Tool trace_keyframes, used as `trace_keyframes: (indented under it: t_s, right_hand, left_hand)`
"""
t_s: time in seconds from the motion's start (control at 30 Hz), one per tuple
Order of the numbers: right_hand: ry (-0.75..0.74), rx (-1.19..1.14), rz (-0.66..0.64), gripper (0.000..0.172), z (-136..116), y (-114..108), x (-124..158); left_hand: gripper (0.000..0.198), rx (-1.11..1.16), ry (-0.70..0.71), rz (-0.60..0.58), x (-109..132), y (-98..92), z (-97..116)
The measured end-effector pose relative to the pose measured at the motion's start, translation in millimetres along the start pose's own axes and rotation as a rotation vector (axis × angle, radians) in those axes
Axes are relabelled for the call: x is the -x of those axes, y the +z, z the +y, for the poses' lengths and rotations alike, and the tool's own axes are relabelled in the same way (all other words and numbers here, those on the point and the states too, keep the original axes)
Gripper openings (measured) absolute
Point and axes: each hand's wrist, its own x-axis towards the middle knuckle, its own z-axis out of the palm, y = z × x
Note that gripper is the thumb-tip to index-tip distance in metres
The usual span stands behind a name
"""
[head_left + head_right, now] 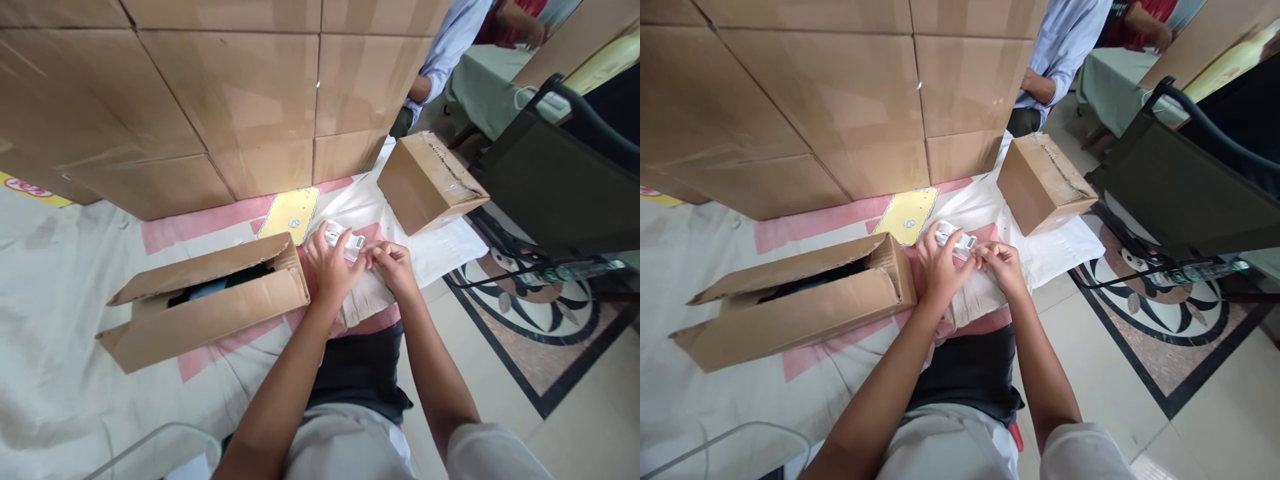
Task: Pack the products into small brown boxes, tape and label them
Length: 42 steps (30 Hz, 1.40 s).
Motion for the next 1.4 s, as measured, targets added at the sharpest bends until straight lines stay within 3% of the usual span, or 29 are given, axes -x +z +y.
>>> trace_keyframes:
  t_s: [0.1,0.2,0.33,0.47,0.6,0.87,0.97,1.13,1.3,1.4]
  right_hand:
    - [-0.121,0.003,0.045,0.052,-7,5,12]
    - [-0.291,0.018,0.056,0.048,-17,13,23]
    - [-0.483,0.123,0.078,0.044,-34,26,36]
    - [-0.546,0.205,-0.017,0.038,-50,39,53]
    - [-0.502,0.181,-0.108,0.038,-56,56,71]
    - [-0.268,0.272,-0.012,0.045,-35,73,86]
    - [-0.230,0.255,-0.020,0.040,-31,72,86]
    - [-0.329,0.181,-0.065,0.033,-45,73,97]
    - [-0.390,0.142,-0.211,0.023,-67,83,117]
    - [-0.438,0.165,-0.264,0.025,-76,91,123]
  left_hand:
    - [0.039,0.159,0.075,0.015,3,-13.3,10]
    - [0.026,0.477,0.155,-0.016,6,-28.4,22]
    - [0.023,0.800,0.134,-0.112,8,-50.6,32]
    - [0.019,0.875,0.091,-0.178,17,-76.8,32]
    - [0.008,0.874,0.142,-0.087,35,-101.7,30]
    - [0.014,0.566,0.412,0.220,72,-134.5,32]
    - [0.016,0.507,0.474,0.223,77,-146.4,37]
    - [0.019,0.439,0.494,0.256,79,-166.7,46]
    - [0.041,0.085,0.479,0.210,80,-187.3,44]
    - [0.025,-0.030,0.513,0.191,80,-196.2,40]
